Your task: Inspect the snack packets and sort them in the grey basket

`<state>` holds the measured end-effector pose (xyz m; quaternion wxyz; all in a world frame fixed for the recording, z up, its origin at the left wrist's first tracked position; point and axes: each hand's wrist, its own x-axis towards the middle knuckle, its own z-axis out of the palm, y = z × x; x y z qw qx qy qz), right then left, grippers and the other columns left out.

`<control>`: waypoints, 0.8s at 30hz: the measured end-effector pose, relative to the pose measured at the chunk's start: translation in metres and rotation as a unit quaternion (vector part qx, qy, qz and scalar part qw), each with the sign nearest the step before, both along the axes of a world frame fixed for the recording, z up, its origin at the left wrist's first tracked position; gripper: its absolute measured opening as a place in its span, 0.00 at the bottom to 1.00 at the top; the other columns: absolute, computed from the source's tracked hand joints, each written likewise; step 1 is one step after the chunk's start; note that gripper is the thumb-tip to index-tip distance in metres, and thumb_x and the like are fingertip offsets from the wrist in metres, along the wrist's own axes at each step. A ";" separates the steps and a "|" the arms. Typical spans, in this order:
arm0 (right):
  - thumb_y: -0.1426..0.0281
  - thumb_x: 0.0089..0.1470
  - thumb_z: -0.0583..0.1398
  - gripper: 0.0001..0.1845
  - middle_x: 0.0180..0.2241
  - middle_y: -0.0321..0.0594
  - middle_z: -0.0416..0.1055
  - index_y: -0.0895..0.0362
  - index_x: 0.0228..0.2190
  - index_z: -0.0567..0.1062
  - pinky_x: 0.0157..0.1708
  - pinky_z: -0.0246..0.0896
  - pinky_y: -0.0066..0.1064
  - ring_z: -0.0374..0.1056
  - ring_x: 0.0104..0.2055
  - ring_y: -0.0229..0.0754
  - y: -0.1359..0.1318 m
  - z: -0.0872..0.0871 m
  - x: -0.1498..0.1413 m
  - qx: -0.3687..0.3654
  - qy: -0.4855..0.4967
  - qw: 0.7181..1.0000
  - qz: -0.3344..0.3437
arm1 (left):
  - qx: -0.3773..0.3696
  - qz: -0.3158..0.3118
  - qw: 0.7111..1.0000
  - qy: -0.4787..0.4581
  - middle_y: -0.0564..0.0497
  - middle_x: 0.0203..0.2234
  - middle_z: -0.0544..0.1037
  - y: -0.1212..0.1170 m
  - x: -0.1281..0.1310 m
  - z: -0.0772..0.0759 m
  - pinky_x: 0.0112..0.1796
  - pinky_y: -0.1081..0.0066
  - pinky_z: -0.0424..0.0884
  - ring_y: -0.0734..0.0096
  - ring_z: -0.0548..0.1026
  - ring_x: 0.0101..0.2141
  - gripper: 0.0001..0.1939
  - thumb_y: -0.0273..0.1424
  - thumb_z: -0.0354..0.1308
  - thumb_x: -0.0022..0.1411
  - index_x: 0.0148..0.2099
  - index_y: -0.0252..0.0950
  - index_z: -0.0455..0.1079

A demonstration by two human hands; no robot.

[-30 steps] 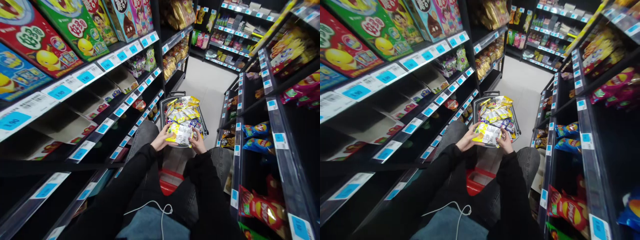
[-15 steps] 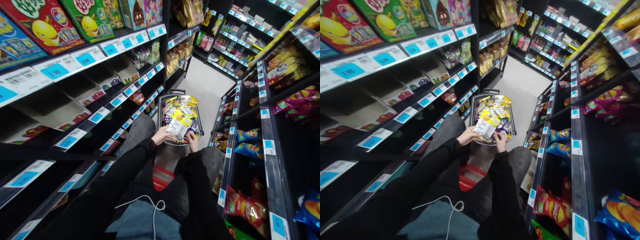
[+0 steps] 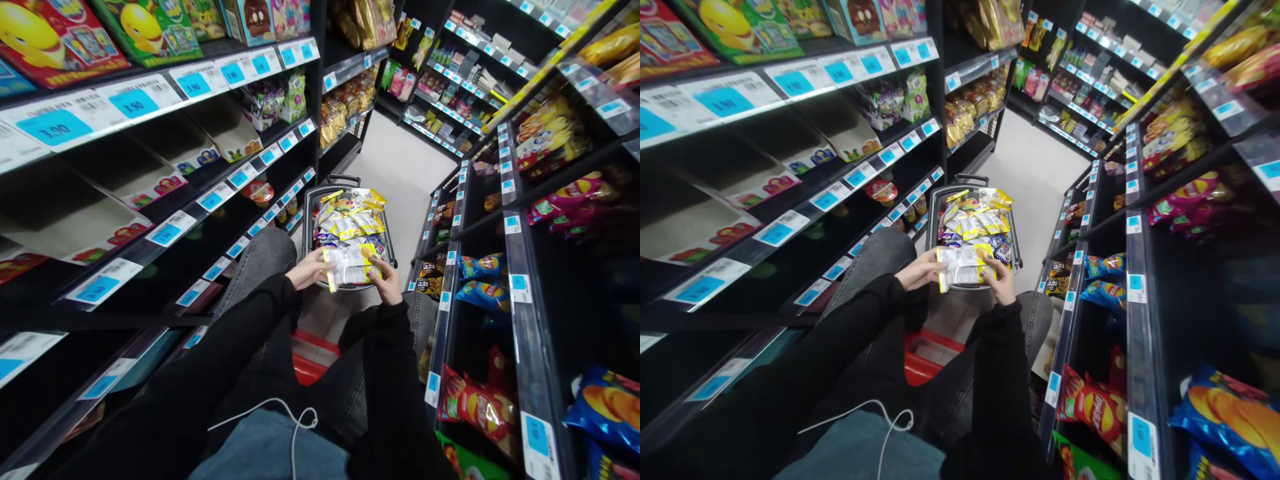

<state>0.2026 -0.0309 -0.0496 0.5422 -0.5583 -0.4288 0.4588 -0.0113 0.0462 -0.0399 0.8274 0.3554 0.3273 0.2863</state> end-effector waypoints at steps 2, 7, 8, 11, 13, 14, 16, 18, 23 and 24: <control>0.62 0.38 0.66 0.23 0.44 0.44 0.72 0.56 0.38 0.74 0.49 0.61 0.41 0.65 0.48 0.47 0.003 -0.003 -0.004 0.009 -0.013 0.999 -0.029 | 0.010 0.059 0.998 -0.011 0.49 0.32 0.75 0.001 0.003 0.001 0.27 0.66 0.75 0.69 0.76 0.26 0.36 0.28 0.65 0.46 0.57 0.41 0.56; 0.63 0.37 0.67 0.22 0.43 0.43 0.72 0.55 0.38 0.75 0.49 0.60 0.41 0.66 0.47 0.47 0.007 -0.002 -0.011 0.025 -0.020 0.999 -0.029 | 0.019 0.067 0.996 -0.047 0.47 0.43 0.73 0.001 0.005 0.007 0.34 0.65 0.75 0.68 0.76 0.34 0.41 0.26 0.62 0.49 0.62 0.48 0.48; 0.64 0.37 0.67 0.21 0.42 0.42 0.73 0.54 0.37 0.75 0.49 0.60 0.41 0.67 0.46 0.47 0.007 0.000 -0.011 0.023 -0.020 0.999 -0.019 | 0.019 0.062 0.997 -0.051 0.46 0.45 0.72 0.000 0.004 0.007 0.34 0.66 0.75 0.67 0.76 0.35 0.40 0.26 0.61 0.48 0.61 0.47 0.51; 0.65 0.38 0.67 0.16 0.38 0.40 0.75 0.53 0.33 0.76 0.48 0.60 0.41 0.68 0.44 0.47 0.005 0.004 -0.008 0.012 -0.041 0.999 0.029 | 0.022 0.032 0.998 -0.058 0.45 0.47 0.71 -0.001 0.004 0.007 0.34 0.69 0.74 0.64 0.75 0.37 0.34 0.24 0.61 0.45 0.57 0.42 0.61; 0.65 0.39 0.66 0.15 0.39 0.39 0.75 0.53 0.33 0.77 0.50 0.59 0.41 0.68 0.45 0.47 0.004 0.007 -0.007 0.014 -0.053 0.997 0.051 | 0.024 0.005 0.998 -0.056 0.44 0.46 0.72 -0.001 0.005 0.004 0.37 0.69 0.73 0.62 0.75 0.40 0.32 0.22 0.62 0.43 0.54 0.38 0.65; 0.65 0.39 0.66 0.17 0.41 0.40 0.75 0.53 0.35 0.76 0.51 0.58 0.41 0.67 0.47 0.48 0.003 0.007 -0.006 0.021 -0.049 0.997 0.054 | 0.027 -0.003 0.998 -0.054 0.44 0.45 0.73 -0.001 0.006 0.003 0.39 0.69 0.72 0.61 0.74 0.41 0.32 0.22 0.62 0.43 0.53 0.37 0.66; 0.65 0.39 0.66 0.22 0.46 0.41 0.72 0.53 0.40 0.75 0.53 0.56 0.41 0.65 0.51 0.48 0.004 0.008 -0.005 0.033 -0.028 0.998 0.047 | 0.040 -0.006 0.998 -0.045 0.44 0.44 0.74 -0.001 0.007 0.001 0.42 0.68 0.70 0.60 0.73 0.43 0.31 0.22 0.63 0.41 0.52 0.36 0.68; 0.66 0.38 0.67 0.23 0.47 0.41 0.72 0.53 0.41 0.74 0.53 0.56 0.42 0.64 0.52 0.48 0.005 0.007 -0.005 0.030 -0.016 0.999 0.035 | 0.064 0.000 0.998 -0.027 0.45 0.43 0.75 -0.001 0.008 -0.002 0.42 0.68 0.70 0.60 0.73 0.43 0.31 0.22 0.64 0.39 0.50 0.36 0.69; 0.65 0.37 0.67 0.16 0.38 0.42 0.76 0.54 0.33 0.78 0.48 0.62 0.42 0.69 0.44 0.48 0.007 0.003 -0.006 0.001 -0.029 1.000 0.000 | 0.147 0.029 0.988 0.047 0.46 0.42 0.76 0.001 0.009 -0.009 0.42 0.68 0.68 0.61 0.73 0.41 0.26 0.26 0.67 0.39 0.45 0.35 0.73; 0.65 0.37 0.67 0.15 0.37 0.42 0.77 0.54 0.32 0.78 0.46 0.63 0.42 0.70 0.42 0.48 0.007 0.003 -0.006 -0.003 -0.034 0.999 -0.011 | 0.170 0.036 0.982 0.067 0.46 0.41 0.76 0.001 0.009 -0.010 0.42 0.67 0.68 0.61 0.73 0.41 0.25 0.28 0.67 0.40 0.45 0.35 0.74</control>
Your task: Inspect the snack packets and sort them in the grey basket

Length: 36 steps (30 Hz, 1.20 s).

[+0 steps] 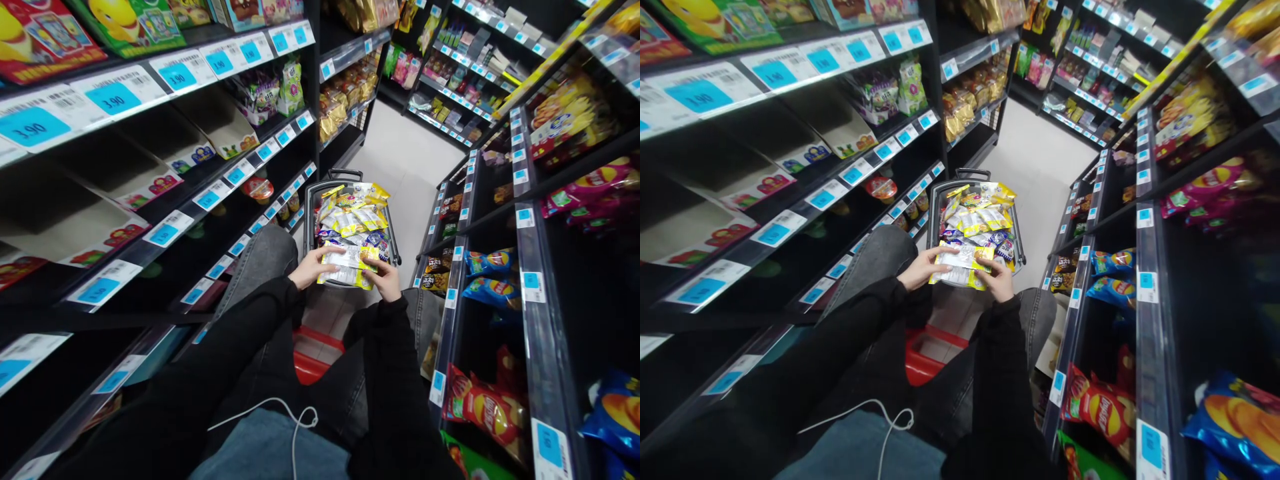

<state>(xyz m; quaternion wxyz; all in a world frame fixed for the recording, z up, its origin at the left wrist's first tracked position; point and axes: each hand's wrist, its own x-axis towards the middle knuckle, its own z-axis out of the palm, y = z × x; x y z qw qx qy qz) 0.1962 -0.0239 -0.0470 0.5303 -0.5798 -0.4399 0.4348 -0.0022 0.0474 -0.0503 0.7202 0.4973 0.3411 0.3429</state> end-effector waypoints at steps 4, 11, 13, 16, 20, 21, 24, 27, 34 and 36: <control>0.63 0.40 0.64 0.10 0.30 0.40 0.76 0.55 0.26 0.78 0.39 0.64 0.38 0.70 0.35 0.45 0.002 -0.001 -0.003 -0.002 -0.034 0.998 -0.046 | 0.089 0.010 0.993 0.074 0.46 0.39 0.77 0.002 -0.002 0.000 0.48 0.62 0.64 0.57 0.72 0.44 0.21 0.34 0.66 0.43 0.42 0.34 0.75; 0.60 0.45 0.60 0.12 0.23 0.35 0.67 0.56 0.22 0.70 0.32 0.58 0.31 0.62 0.28 0.38 0.006 -0.006 -0.007 0.006 -0.069 0.997 -0.038 | 0.168 0.020 0.980 0.108 0.43 0.47 0.74 0.003 -0.003 0.002 0.56 0.60 0.55 0.52 0.65 0.53 0.16 0.37 0.67 0.43 0.37 0.36 0.78; 0.60 0.46 0.59 0.12 0.23 0.33 0.64 0.56 0.22 0.68 0.31 0.56 0.29 0.59 0.28 0.37 0.007 -0.010 -0.009 0.014 -0.084 0.995 -0.044 | 0.193 0.027 0.974 0.115 0.43 0.52 0.69 0.002 -0.003 0.002 0.58 0.60 0.53 0.52 0.60 0.57 0.15 0.38 0.66 0.45 0.36 0.36 0.78; 0.59 0.47 0.57 0.13 0.23 0.33 0.62 0.56 0.22 0.65 0.32 0.54 0.29 0.58 0.28 0.36 0.009 -0.016 -0.012 0.023 -0.098 0.993 -0.063 | 0.248 0.027 0.957 0.150 0.45 0.57 0.63 0.001 -0.003 0.002 0.59 0.60 0.51 0.54 0.58 0.58 0.15 0.40 0.61 0.51 0.37 0.37 0.78; 0.60 0.47 0.57 0.13 0.23 0.32 0.61 0.56 0.22 0.64 0.32 0.54 0.29 0.58 0.28 0.36 0.011 -0.018 -0.016 0.024 -0.094 0.993 -0.073 | 0.314 0.020 0.928 0.201 0.47 0.61 0.56 0.001 -0.005 0.003 0.59 0.60 0.52 0.56 0.56 0.59 0.17 0.42 0.55 0.56 0.40 0.37 0.77; 0.60 0.47 0.57 0.13 0.22 0.32 0.61 0.56 0.21 0.64 0.32 0.54 0.29 0.58 0.28 0.36 0.011 -0.017 -0.017 0.021 -0.093 0.993 -0.076 | 0.325 0.017 0.922 0.207 0.47 0.61 0.56 0.001 -0.006 0.003 0.58 0.61 0.53 0.57 0.57 0.59 0.18 0.42 0.54 0.57 0.40 0.36 0.77; 0.60 0.46 0.58 0.13 0.23 0.33 0.62 0.56 0.22 0.65 0.32 0.54 0.29 0.58 0.28 0.36 0.011 -0.018 -0.017 0.011 -0.093 0.993 -0.077 | 0.350 0.003 0.911 0.218 0.45 0.59 0.59 0.001 -0.007 0.001 0.57 0.63 0.57 0.59 0.62 0.57 0.18 0.41 0.52 0.59 0.42 0.35 0.76; 0.60 0.46 0.58 0.13 0.24 0.34 0.64 0.56 0.22 0.66 0.33 0.55 0.29 0.60 0.29 0.37 0.010 -0.019 -0.014 0.005 -0.091 0.993 -0.071 | 0.364 -0.022 0.904 0.225 0.44 0.53 0.69 0.003 -0.008 -0.001 0.54 0.64 0.61 0.62 0.68 0.52 0.18 0.40 0.50 0.60 0.42 0.35 0.76; 0.59 0.46 0.59 0.13 0.25 0.34 0.64 0.56 0.24 0.66 0.31 0.57 0.29 0.61 0.29 0.37 0.010 -0.018 -0.011 0.045 -0.058 0.996 -0.058 | 0.272 0.000 0.944 0.185 0.46 0.43 0.77 0.005 -0.005 0.002 0.51 0.63 0.64 0.60 0.73 0.47 0.15 0.40 0.55 0.56 0.37 0.35 0.77; 0.59 0.45 0.60 0.13 0.24 0.34 0.63 0.56 0.24 0.66 0.30 0.56 0.28 0.60 0.28 0.36 0.010 -0.017 -0.012 0.056 -0.054 0.995 -0.067 | 0.217 0.047 0.963 0.155 0.43 0.42 0.77 0.003 -0.003 0.002 0.50 0.62 0.65 0.58 0.73 0.46 0.15 0.39 0.59 0.52 0.35 0.33 0.76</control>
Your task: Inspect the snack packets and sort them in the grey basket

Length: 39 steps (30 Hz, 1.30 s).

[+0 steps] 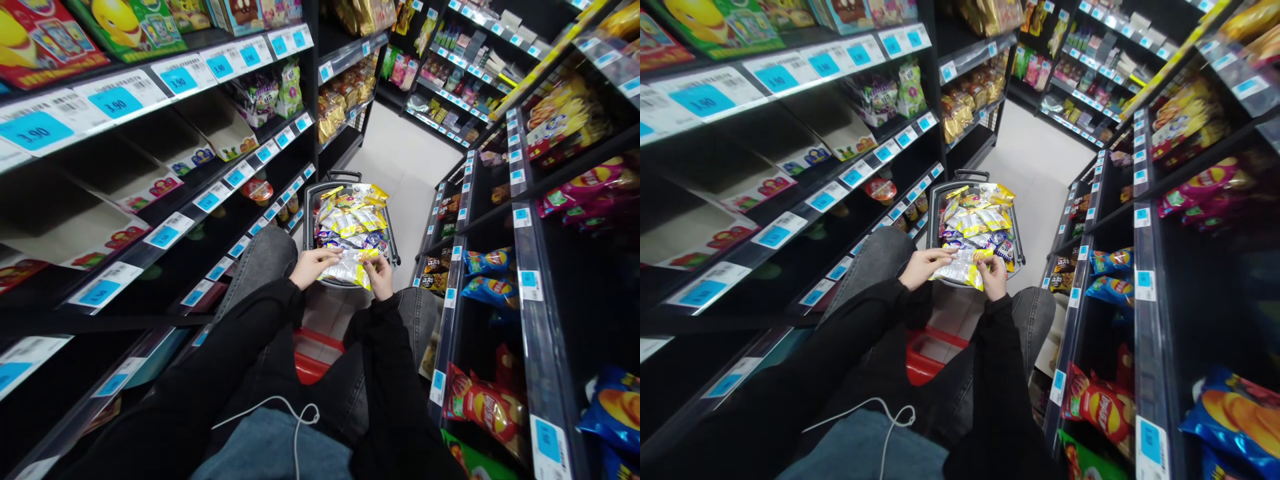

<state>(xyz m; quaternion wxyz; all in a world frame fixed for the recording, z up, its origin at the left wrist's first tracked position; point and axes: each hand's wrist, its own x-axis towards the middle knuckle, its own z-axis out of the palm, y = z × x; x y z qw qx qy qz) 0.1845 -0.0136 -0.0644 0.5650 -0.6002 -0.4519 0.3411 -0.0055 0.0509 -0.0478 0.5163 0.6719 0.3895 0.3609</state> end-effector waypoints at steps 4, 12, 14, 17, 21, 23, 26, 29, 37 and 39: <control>0.61 0.46 0.60 0.12 0.23 0.33 0.62 0.56 0.23 0.66 0.28 0.54 0.28 0.59 0.27 0.36 0.000 0.001 -0.001 0.003 -0.015 1.000 0.000 | -0.064 0.054 0.995 -0.048 0.40 0.40 0.78 -0.002 0.002 0.002 0.44 0.61 0.67 0.55 0.74 0.45 0.13 0.38 0.63 0.46 0.27 0.31 0.72; 0.68 0.42 0.63 0.15 0.30 0.32 0.61 0.54 0.31 0.63 0.27 0.54 0.26 0.57 0.26 0.32 -0.002 0.009 -0.003 0.025 0.020 0.999 -0.002 | -0.054 0.032 0.998 -0.017 0.42 0.40 0.76 0.005 0.000 -0.001 0.39 0.63 0.68 0.59 0.73 0.40 0.13 0.39 0.63 0.44 0.22 0.32 0.71; 0.68 0.42 0.63 0.15 0.31 0.33 0.61 0.54 0.31 0.62 0.29 0.56 0.26 0.59 0.28 0.33 -0.003 0.011 -0.005 0.035 0.028 0.999 0.005 | -0.068 0.063 0.996 -0.006 0.42 0.42 0.73 0.006 0.001 -0.006 0.40 0.63 0.68 0.59 0.72 0.41 0.15 0.41 0.64 0.41 0.22 0.32 0.71; 0.68 0.42 0.63 0.15 0.32 0.33 0.61 0.53 0.32 0.62 0.30 0.58 0.27 0.61 0.30 0.33 -0.003 0.014 -0.005 0.039 0.038 0.998 0.011 | -0.084 0.088 0.993 -0.005 0.41 0.46 0.69 0.007 0.002 -0.010 0.44 0.62 0.67 0.56 0.70 0.46 0.16 0.41 0.65 0.40 0.25 0.32 0.73; 0.66 0.43 0.63 0.15 0.33 0.34 0.63 0.53 0.33 0.63 0.28 0.58 0.26 0.61 0.28 0.33 -0.005 0.014 0.002 0.023 0.063 0.998 -0.003 | -0.088 0.001 0.996 -0.031 0.41 0.51 0.70 0.006 -0.001 -0.005 0.46 0.61 0.66 0.54 0.67 0.51 0.14 0.39 0.63 0.45 0.31 0.33 0.74; 0.65 0.43 0.63 0.15 0.33 0.35 0.63 0.54 0.32 0.64 0.29 0.59 0.27 0.62 0.30 0.34 -0.005 0.012 0.007 0.026 0.071 0.997 -0.004 | -0.080 -0.031 0.996 -0.023 0.41 0.51 0.70 0.004 -0.002 -0.002 0.45 0.61 0.66 0.54 0.68 0.51 0.14 0.39 0.62 0.47 0.32 0.33 0.74; 0.65 0.43 0.63 0.14 0.33 0.36 0.65 0.54 0.32 0.66 0.34 0.60 0.29 0.63 0.34 0.37 -0.006 0.011 0.010 0.029 0.056 0.998 0.016 | -0.048 -0.027 0.998 -0.003 0.41 0.47 0.74 0.003 -0.002 0.001 0.46 0.61 0.65 0.56 0.70 0.48 0.14 0.39 0.60 0.50 0.32 0.33 0.73; 0.65 0.44 0.62 0.13 0.34 0.38 0.66 0.54 0.33 0.67 0.37 0.60 0.31 0.64 0.37 0.39 -0.007 0.012 0.012 0.028 0.032 0.998 0.044 | -0.015 -0.028 0.999 0.004 0.43 0.41 0.77 0.003 -0.002 0.001 0.47 0.62 0.65 0.59 0.73 0.44 0.13 0.39 0.56 0.53 0.31 0.33 0.72; 0.65 0.43 0.63 0.13 0.36 0.39 0.72 0.54 0.34 0.72 0.43 0.60 0.35 0.66 0.40 0.42 -0.006 0.013 0.006 -0.013 -0.025 0.995 0.097 | 0.132 -0.013 0.989 0.068 0.48 0.32 0.76 -0.002 -0.007 0.006 0.41 0.69 0.67 0.68 0.73 0.36 0.13 0.37 0.51 0.60 0.31 0.35 0.71; 0.65 0.40 0.64 0.12 0.33 0.39 0.74 0.55 0.31 0.75 0.42 0.60 0.36 0.68 0.38 0.43 -0.005 0.011 0.004 -0.048 -0.024 0.991 0.124 | 0.173 -0.021 0.982 0.075 0.47 0.32 0.76 -0.005 -0.009 0.009 0.41 0.70 0.67 0.69 0.73 0.36 0.12 0.35 0.49 0.61 0.33 0.35 0.71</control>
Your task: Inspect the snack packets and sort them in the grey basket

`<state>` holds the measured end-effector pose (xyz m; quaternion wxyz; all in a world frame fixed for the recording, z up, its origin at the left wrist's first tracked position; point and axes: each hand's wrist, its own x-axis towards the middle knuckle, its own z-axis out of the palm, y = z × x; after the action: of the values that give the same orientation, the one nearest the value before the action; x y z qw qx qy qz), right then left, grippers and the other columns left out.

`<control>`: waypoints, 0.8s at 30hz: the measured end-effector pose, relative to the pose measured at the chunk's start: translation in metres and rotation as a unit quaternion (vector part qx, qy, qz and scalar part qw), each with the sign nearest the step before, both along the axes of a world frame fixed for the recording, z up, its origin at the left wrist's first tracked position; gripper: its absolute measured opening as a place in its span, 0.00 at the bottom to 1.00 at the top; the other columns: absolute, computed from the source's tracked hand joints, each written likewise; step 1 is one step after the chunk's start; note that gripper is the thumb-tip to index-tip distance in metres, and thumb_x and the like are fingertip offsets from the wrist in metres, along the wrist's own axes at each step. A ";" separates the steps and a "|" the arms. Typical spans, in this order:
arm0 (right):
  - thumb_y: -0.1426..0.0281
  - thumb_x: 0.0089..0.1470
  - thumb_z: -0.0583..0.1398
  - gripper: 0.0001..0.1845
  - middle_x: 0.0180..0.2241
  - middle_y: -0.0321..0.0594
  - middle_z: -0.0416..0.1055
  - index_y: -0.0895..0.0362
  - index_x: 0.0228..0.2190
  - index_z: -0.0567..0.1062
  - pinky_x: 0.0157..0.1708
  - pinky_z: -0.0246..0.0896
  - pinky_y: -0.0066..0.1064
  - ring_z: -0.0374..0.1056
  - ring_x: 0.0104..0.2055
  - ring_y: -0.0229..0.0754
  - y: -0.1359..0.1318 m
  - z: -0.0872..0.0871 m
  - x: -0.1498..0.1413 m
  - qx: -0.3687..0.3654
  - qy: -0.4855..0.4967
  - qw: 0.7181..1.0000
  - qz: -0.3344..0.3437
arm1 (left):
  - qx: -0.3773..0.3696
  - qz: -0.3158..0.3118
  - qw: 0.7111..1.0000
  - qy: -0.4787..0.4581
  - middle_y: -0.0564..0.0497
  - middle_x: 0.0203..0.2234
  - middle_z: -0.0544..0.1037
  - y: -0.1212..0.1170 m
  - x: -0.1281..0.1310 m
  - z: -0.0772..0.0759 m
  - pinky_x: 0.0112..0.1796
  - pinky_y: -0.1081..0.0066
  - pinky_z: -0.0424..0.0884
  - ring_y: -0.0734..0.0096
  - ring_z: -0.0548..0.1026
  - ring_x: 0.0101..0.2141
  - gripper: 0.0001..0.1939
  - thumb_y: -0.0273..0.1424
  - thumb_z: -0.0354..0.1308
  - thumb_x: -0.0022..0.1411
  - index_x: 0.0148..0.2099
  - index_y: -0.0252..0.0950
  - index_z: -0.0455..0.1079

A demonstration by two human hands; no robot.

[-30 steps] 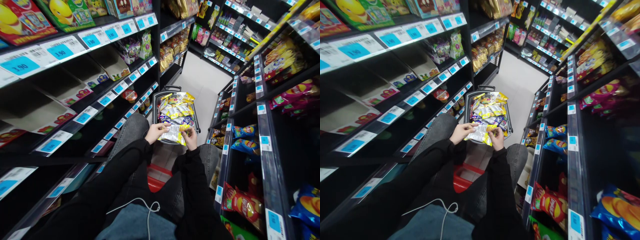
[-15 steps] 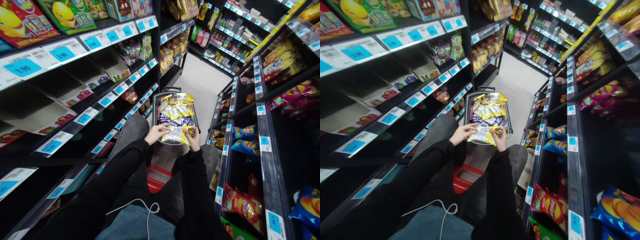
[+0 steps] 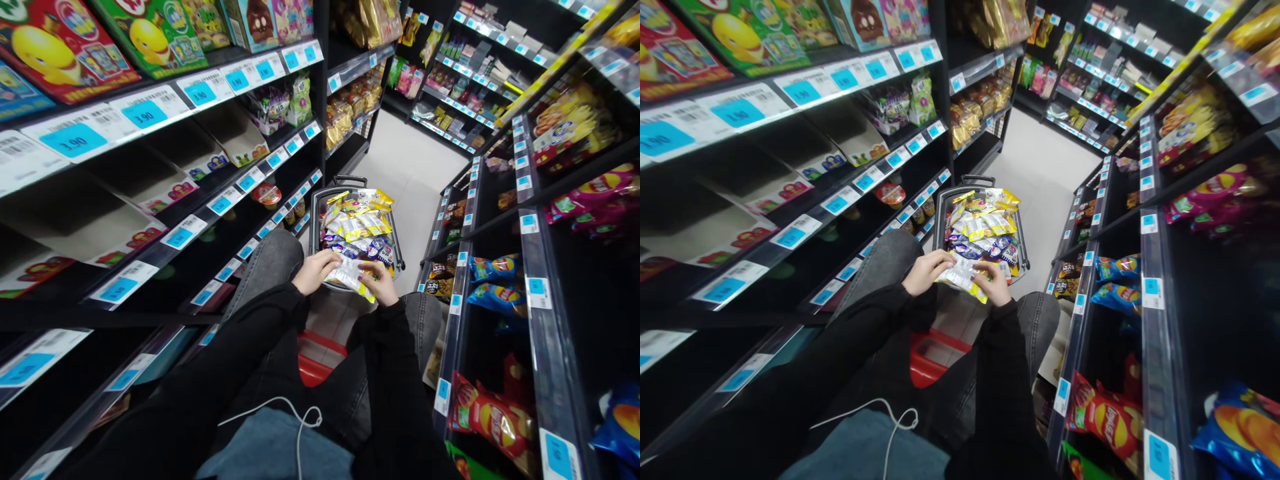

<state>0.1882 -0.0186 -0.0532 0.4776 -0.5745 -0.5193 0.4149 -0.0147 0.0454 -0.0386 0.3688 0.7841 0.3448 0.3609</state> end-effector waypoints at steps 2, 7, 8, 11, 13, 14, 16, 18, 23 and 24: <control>0.64 0.39 0.64 0.10 0.28 0.39 0.75 0.55 0.26 0.77 0.37 0.61 0.36 0.68 0.33 0.43 0.001 -0.001 -0.001 -0.030 0.015 0.999 0.006 | 0.028 -0.020 0.999 0.004 0.47 0.34 0.76 -0.003 -0.002 0.004 0.43 0.70 0.67 0.69 0.74 0.38 0.12 0.35 0.48 0.62 0.35 0.35 0.71; 0.63 0.38 0.64 0.08 0.23 0.37 0.74 0.55 0.22 0.77 0.32 0.61 0.34 0.67 0.28 0.40 0.000 -0.001 0.000 -0.016 0.046 0.999 -0.015 | 0.067 0.007 0.998 0.017 0.43 0.45 0.75 -0.007 -0.007 0.012 0.46 0.68 0.67 0.67 0.73 0.45 0.11 0.36 0.51 0.61 0.35 0.35 0.69; 0.63 0.38 0.64 0.08 0.23 0.37 0.73 0.55 0.22 0.77 0.32 0.61 0.34 0.67 0.28 0.40 0.000 0.000 0.000 -0.008 0.047 0.999 -0.013 | 0.077 0.015 0.997 0.021 0.43 0.46 0.74 -0.008 -0.007 0.012 0.47 0.67 0.67 0.66 0.72 0.46 0.11 0.36 0.51 0.61 0.34 0.34 0.69; 0.63 0.39 0.64 0.08 0.23 0.37 0.73 0.55 0.22 0.77 0.32 0.61 0.33 0.66 0.28 0.40 -0.002 0.003 -0.001 0.011 0.038 0.999 -0.001 | 0.112 0.010 0.993 0.033 0.42 0.44 0.75 -0.008 -0.009 0.014 0.46 0.68 0.68 0.68 0.73 0.45 0.11 0.34 0.49 0.63 0.35 0.34 0.69; 0.63 0.39 0.64 0.08 0.23 0.36 0.73 0.55 0.22 0.76 0.31 0.61 0.33 0.66 0.27 0.39 -0.003 0.004 -0.002 0.018 0.029 0.999 0.002 | 0.128 -0.008 0.991 0.050 0.43 0.42 0.76 -0.007 -0.010 0.016 0.44 0.69 0.70 0.69 0.74 0.43 0.11 0.33 0.47 0.63 0.36 0.34 0.69; 0.63 0.39 0.64 0.07 0.23 0.36 0.73 0.54 0.22 0.76 0.31 0.61 0.32 0.66 0.27 0.39 -0.003 0.004 -0.002 0.020 0.026 0.999 0.001 | 0.129 -0.020 0.990 0.062 0.43 0.41 0.76 -0.006 -0.011 0.017 0.43 0.69 0.70 0.69 0.74 0.43 0.11 0.33 0.47 0.63 0.37 0.34 0.69; 0.63 0.39 0.64 0.07 0.22 0.36 0.73 0.54 0.22 0.77 0.30 0.60 0.32 0.65 0.27 0.39 -0.004 0.004 -0.002 0.022 0.025 0.999 -0.003 | 0.116 -0.042 0.989 0.077 0.44 0.40 0.76 -0.006 -0.012 0.019 0.43 0.68 0.70 0.68 0.74 0.42 0.11 0.33 0.48 0.63 0.38 0.34 0.69; 0.64 0.39 0.64 0.07 0.22 0.36 0.73 0.54 0.22 0.77 0.30 0.60 0.32 0.65 0.27 0.39 -0.004 0.003 -0.001 0.021 0.030 0.999 -0.012 | 0.070 -0.036 0.995 0.057 0.43 0.43 0.74 -0.009 -0.011 0.021 0.47 0.65 0.68 0.65 0.72 0.46 0.10 0.34 0.50 0.62 0.38 0.35 0.70; 0.63 0.39 0.64 0.07 0.24 0.37 0.75 0.53 0.23 0.78 0.33 0.62 0.35 0.68 0.29 0.41 -0.005 0.003 0.006 0.025 0.042 0.998 -0.031 | -0.244 -0.016 0.958 -0.151 0.42 0.49 0.70 -0.021 -0.004 0.019 0.42 0.63 0.72 0.60 0.71 0.48 0.25 0.34 0.54 0.58 0.58 0.41 0.57; 0.63 0.39 0.65 0.07 0.24 0.37 0.75 0.53 0.23 0.78 0.33 0.62 0.35 0.68 0.29 0.41 -0.006 0.004 0.007 0.023 0.039 0.999 -0.029 | -0.313 -0.046 0.932 -0.177 0.42 0.47 0.71 -0.023 -0.002 0.017 0.39 0.63 0.73 0.60 0.73 0.45 0.30 0.33 0.55 0.57 0.61 0.43 0.52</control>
<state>0.1955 -0.0241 -0.0495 0.5225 -0.5617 -0.4925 0.4110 -0.0172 0.0226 -0.0213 0.6669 0.5674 0.3323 0.3505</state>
